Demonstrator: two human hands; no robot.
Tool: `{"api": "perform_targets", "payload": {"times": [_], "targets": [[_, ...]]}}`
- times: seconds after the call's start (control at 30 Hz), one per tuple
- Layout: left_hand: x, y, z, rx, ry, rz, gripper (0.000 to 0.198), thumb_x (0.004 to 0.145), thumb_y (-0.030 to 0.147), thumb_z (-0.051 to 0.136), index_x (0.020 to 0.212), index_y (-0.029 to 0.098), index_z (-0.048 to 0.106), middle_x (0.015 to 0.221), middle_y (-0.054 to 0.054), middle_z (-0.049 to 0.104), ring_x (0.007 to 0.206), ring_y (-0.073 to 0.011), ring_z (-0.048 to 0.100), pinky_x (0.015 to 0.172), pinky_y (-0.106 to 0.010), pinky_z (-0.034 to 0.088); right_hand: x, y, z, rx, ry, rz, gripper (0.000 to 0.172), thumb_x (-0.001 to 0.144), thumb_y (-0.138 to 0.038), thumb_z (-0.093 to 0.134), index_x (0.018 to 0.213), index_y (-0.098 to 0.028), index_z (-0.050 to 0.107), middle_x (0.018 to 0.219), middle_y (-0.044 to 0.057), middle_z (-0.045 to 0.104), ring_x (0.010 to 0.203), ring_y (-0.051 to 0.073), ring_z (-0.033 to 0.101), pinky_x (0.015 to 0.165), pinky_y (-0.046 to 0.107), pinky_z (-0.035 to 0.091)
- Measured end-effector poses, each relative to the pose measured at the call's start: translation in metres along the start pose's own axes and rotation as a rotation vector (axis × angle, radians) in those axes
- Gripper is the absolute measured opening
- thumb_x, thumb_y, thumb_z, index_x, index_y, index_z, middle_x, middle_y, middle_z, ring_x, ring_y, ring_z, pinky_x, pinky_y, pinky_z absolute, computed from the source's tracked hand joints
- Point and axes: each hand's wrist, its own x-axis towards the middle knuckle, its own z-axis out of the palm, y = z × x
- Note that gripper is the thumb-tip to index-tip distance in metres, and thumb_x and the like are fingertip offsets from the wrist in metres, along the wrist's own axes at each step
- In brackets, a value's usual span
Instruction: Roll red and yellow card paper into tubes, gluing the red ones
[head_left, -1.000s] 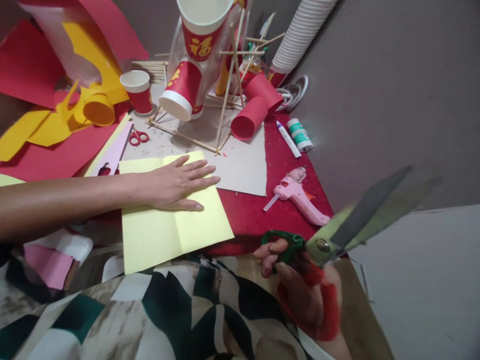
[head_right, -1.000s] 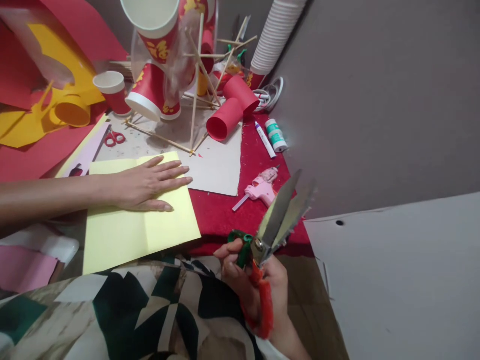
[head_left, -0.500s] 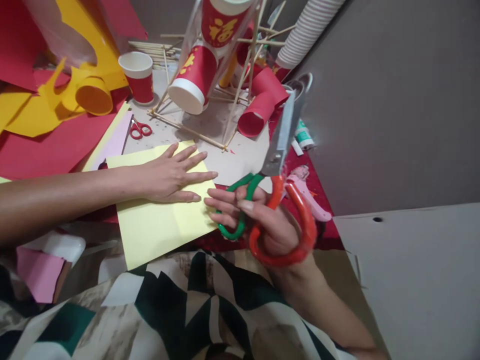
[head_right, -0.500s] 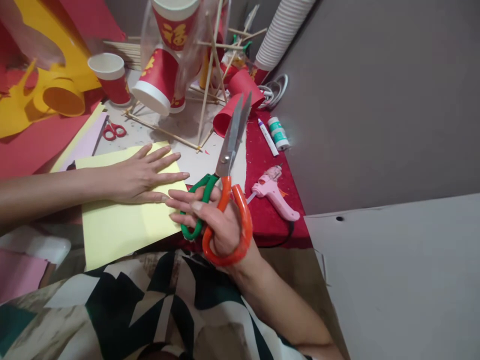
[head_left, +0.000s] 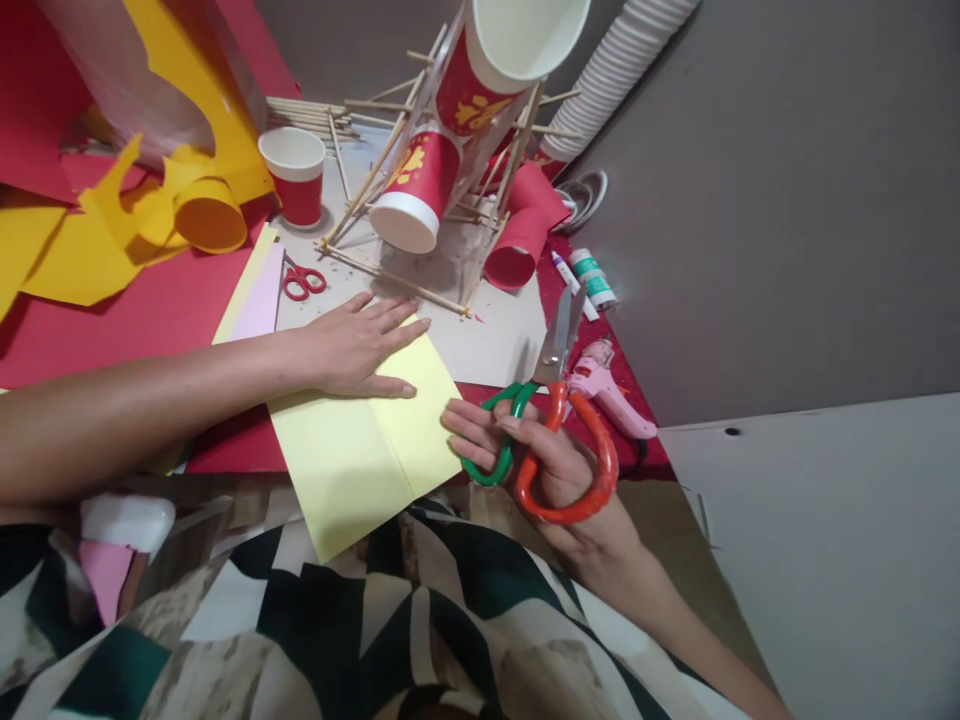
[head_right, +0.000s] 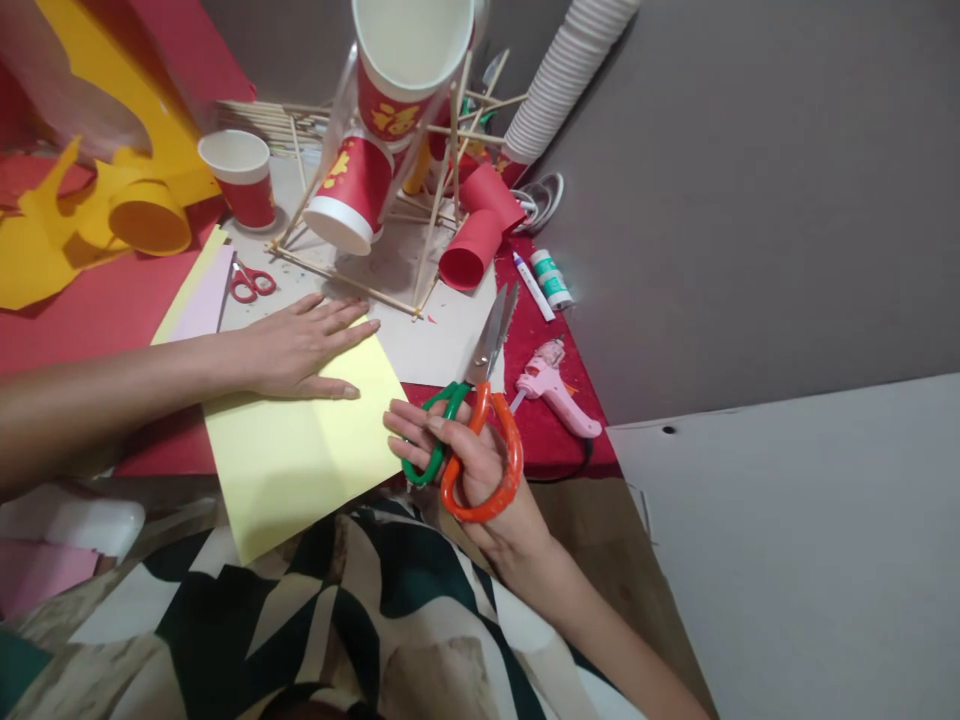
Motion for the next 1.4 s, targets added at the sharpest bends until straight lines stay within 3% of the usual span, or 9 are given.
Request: {"api": "perform_targets", "payload": {"times": [0.17, 0.37, 0.53, 0.73, 0.83, 1.0, 1.1, 1.23, 1.4], "targets": [[-0.001, -0.003, 0.000, 0.038, -0.004, -0.030, 0.104, 0.092, 0.074, 0.040, 0.162, 0.001, 0.015, 0.169, -0.021, 0.013, 0.159, -0.0316, 0.012, 0.127, -0.044, 0.007, 0.001, 0.002, 0.001, 0.002, 0.018, -0.011, 0.024, 0.078, -0.033, 0.079, 0.083, -0.021, 0.059, 0.114, 0.013, 0.078, 0.110, 0.027, 0.074, 0.094, 0.038, 0.062], [-0.001, 0.010, -0.013, 0.049, -0.054, -0.110, 0.099, 0.094, 0.070, 0.040, 0.161, 0.001, 0.016, 0.170, -0.020, 0.012, 0.159, -0.0316, 0.009, 0.128, -0.043, 0.004, 0.001, 0.004, 0.003, -0.014, -0.027, -0.089, 0.032, 0.068, -0.033, 0.086, 0.083, -0.021, 0.060, 0.105, 0.011, 0.080, 0.100, 0.025, 0.077, 0.084, 0.033, 0.064], [-0.021, 0.069, -0.023, 0.004, -0.064, -0.166, 0.091, 0.098, 0.067, 0.035, 0.162, 0.004, 0.017, 0.170, -0.021, 0.013, 0.158, -0.0349, 0.011, 0.127, -0.050, 0.008, -0.004, 0.001, -0.014, -0.096, -0.141, -0.173, 0.029, 0.072, -0.036, 0.084, 0.085, -0.021, 0.064, 0.096, 0.008, 0.081, 0.087, 0.022, 0.078, 0.077, 0.034, 0.064], [-0.042, 0.144, -0.004, -0.006, -0.175, -0.091, 0.101, 0.085, 0.063, 0.064, 0.159, 0.006, 0.027, 0.165, -0.030, 0.022, 0.153, -0.0469, 0.023, 0.120, -0.058, 0.025, -0.012, -0.008, -0.046, -0.217, -0.225, -0.435, 0.013, 0.085, -0.034, 0.074, 0.087, -0.023, 0.070, 0.082, 0.000, 0.075, 0.068, 0.013, 0.071, 0.069, 0.027, 0.061], [-0.042, 0.143, 0.002, 0.058, -0.203, -0.118, 0.092, 0.085, 0.045, 0.069, 0.160, 0.011, 0.027, 0.167, -0.028, 0.019, 0.153, -0.0467, 0.021, 0.120, -0.059, 0.025, -0.014, -0.010, -0.059, -0.191, -0.321, -0.430, 0.017, 0.086, -0.039, 0.072, 0.088, -0.022, 0.069, 0.072, -0.001, 0.071, 0.058, 0.013, 0.066, 0.062, 0.029, 0.061], [-0.045, 0.097, -0.016, 0.066, -0.193, -0.224, 0.083, 0.085, 0.037, 0.067, 0.159, 0.019, 0.034, 0.166, -0.021, 0.029, 0.152, -0.0423, 0.029, 0.120, -0.057, 0.027, -0.018, -0.012, -0.073, -0.202, -0.397, -0.318, 0.027, 0.084, -0.046, 0.073, 0.085, -0.020, 0.064, 0.061, -0.003, 0.065, 0.044, 0.011, 0.057, 0.047, 0.027, 0.055], [-0.050, 0.086, -0.036, -0.168, -0.055, -0.247, 0.080, 0.082, 0.042, 0.071, 0.154, 0.020, 0.045, 0.160, -0.017, 0.044, 0.145, -0.0380, 0.043, 0.115, -0.050, 0.037, -0.019, -0.011, -0.073, -0.333, -0.393, -0.341, 0.032, 0.085, -0.051, 0.070, 0.085, -0.020, 0.062, 0.059, -0.003, 0.061, 0.044, 0.011, 0.055, 0.045, 0.027, 0.051], [-0.047, 0.109, -0.052, -0.829, 0.290, -0.250, 0.051, 0.086, 0.044, 0.067, 0.129, 0.018, 0.067, 0.118, -0.010, 0.075, 0.106, -0.0247, 0.072, 0.090, -0.035, 0.057, -0.021, -0.009, -0.063, -0.665, -0.284, -0.496, 0.026, 0.086, -0.043, 0.070, 0.092, -0.019, 0.063, 0.063, -0.004, 0.057, 0.052, 0.011, 0.054, 0.049, 0.023, 0.046], [-0.037, 0.129, -0.038, -1.435, 0.333, -0.211, 0.030, 0.080, 0.035, 0.078, 0.102, 0.015, 0.075, 0.084, -0.004, 0.077, 0.072, -0.0144, 0.072, 0.069, -0.025, 0.059, -0.018, -0.008, -0.050, -1.035, -0.156, -0.866, 0.026, 0.081, -0.032, 0.073, 0.100, -0.019, 0.063, 0.067, -0.004, 0.059, 0.054, 0.011, 0.056, 0.052, 0.022, 0.047]]}}
